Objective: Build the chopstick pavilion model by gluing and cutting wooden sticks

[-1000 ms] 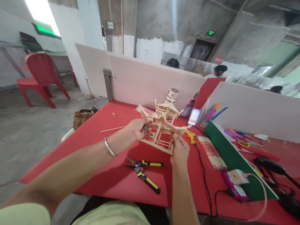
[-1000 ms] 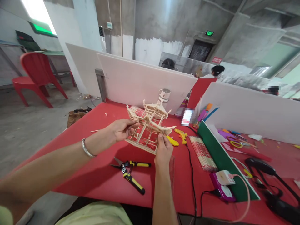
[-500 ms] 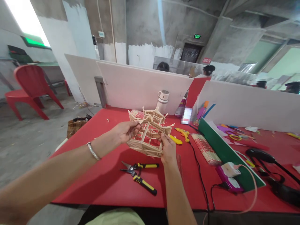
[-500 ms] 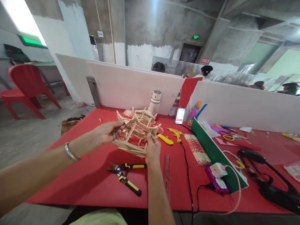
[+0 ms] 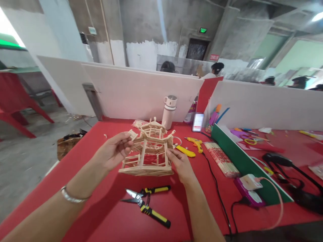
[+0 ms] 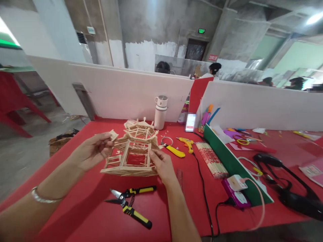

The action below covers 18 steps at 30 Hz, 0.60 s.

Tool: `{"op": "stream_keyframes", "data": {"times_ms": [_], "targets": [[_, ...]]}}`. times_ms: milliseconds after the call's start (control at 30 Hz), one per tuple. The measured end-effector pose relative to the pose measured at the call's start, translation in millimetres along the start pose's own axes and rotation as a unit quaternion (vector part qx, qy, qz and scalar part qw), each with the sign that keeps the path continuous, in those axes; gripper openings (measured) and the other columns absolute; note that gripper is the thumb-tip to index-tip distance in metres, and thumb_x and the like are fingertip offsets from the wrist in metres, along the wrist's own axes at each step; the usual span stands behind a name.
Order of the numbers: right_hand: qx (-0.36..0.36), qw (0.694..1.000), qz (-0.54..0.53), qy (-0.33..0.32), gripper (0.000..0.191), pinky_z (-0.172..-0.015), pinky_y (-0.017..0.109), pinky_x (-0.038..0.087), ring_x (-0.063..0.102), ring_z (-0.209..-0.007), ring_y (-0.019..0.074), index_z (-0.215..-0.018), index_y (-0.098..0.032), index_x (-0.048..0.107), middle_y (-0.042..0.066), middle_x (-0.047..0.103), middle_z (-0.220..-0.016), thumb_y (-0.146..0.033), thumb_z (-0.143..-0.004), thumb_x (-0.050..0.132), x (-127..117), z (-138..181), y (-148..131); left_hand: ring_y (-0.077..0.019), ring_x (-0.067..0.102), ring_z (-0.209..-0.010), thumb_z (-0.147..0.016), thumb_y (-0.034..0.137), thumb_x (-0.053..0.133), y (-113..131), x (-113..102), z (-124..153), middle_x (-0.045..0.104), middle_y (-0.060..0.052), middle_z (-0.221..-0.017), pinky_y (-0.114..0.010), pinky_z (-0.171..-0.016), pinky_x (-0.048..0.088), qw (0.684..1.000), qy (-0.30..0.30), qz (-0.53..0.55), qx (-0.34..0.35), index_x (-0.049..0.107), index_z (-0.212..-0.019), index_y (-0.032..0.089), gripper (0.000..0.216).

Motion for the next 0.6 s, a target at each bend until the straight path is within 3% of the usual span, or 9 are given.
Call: {"op": "stream_keyframes", "data": {"times_ms": [133, 233, 300, 367, 433, 600], "targets": [[-0.042, 0.993, 0.099, -0.039, 0.051, -0.094, 0.036, 0.050, 0.069, -0.102, 0.0254, -0.097, -0.020, 0.081, 0.007, 0.077, -0.097, -0.066, -0.088, 0.061, -23, -1, -3, -0.0075, 0.060, -0.047, -0.080, 0.000, 0.059, -7, -11, -4, 0.064, -0.002, -0.068, -0.012, -0.038, 0.049, 1.000, -0.008, -0.017, 0.002, 0.065, -0.081, 0.011, 0.012], [-0.025, 0.973, 0.222, 0.057, 0.049, -0.091, 0.038, 0.051, 0.070, -0.093, 0.0261, -0.088, -0.019, 0.080, 0.009, 0.077, -0.090, -0.064, -0.086, 0.062, -73, -27, -1, -0.0070, 0.058, -0.048, -0.077, 0.000, 0.060, -13, -12, -8, 0.064, -0.002, -0.073, -0.010, -0.033, 0.044, 0.999, -0.036, -0.019, -0.006, 0.065, -0.085, 0.011, 0.015], [-0.005, 0.929, 0.328, 0.174, 0.035, -0.088, 0.037, 0.050, 0.068, -0.094, 0.0259, -0.081, -0.021, 0.078, 0.008, 0.077, -0.090, -0.055, -0.081, 0.069, -116, -49, -1, -0.0070, 0.056, -0.047, -0.077, 0.001, 0.061, -15, -10, -9, 0.062, -0.002, -0.072, -0.010, -0.031, 0.041, 0.999, -0.049, -0.013, -0.012, 0.065, -0.084, 0.011, 0.012], [0.022, 0.900, 0.368, 0.233, 0.019, -0.089, 0.040, 0.047, 0.064, -0.102, 0.0293, -0.073, -0.021, 0.073, 0.011, 0.075, -0.094, -0.040, -0.075, 0.073, -151, -72, 2, -0.0070, 0.055, -0.046, -0.078, 0.002, 0.059, -14, -10, -7, 0.062, -0.003, -0.071, -0.011, -0.032, 0.042, 0.998, -0.053, -0.002, -0.019, 0.065, -0.082, 0.010, 0.011], [0.066, 0.873, 0.407, 0.261, 0.014, -0.087, 0.045, 0.046, 0.063, -0.103, 0.0344, -0.060, -0.021, 0.065, 0.016, 0.073, -0.088, -0.027, -0.064, 0.077, -177, -93, 9, -0.0068, 0.055, -0.046, -0.078, 0.002, 0.057, -11, -14, -4, 0.063, -0.004, -0.070, -0.011, -0.034, 0.045, 0.999, -0.038, 0.017, -0.018, 0.066, -0.081, 0.009, 0.011], [0.146, 0.821, 0.485, 0.265, 0.032, -0.087, 0.059, 0.042, 0.064, -0.095, 0.0441, -0.043, -0.023, 0.048, 0.017, 0.069, -0.073, -0.013, -0.043, 0.078, -212, -122, 29, -0.0082, 0.059, -0.048, -0.077, 0.002, 0.058, 2, -45, 5, 0.064, -0.002, -0.066, -0.013, -0.040, 0.050, 0.997, 0.008, 0.062, 0.041, 0.064, -0.079, 0.012, 0.012]]}}
Point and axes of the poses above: each hand's wrist, its own z-axis away from the middle knuckle, its own x-axis out of the palm, y = z × x, the point moved 6 cm from there along -z, towards the middle knuckle
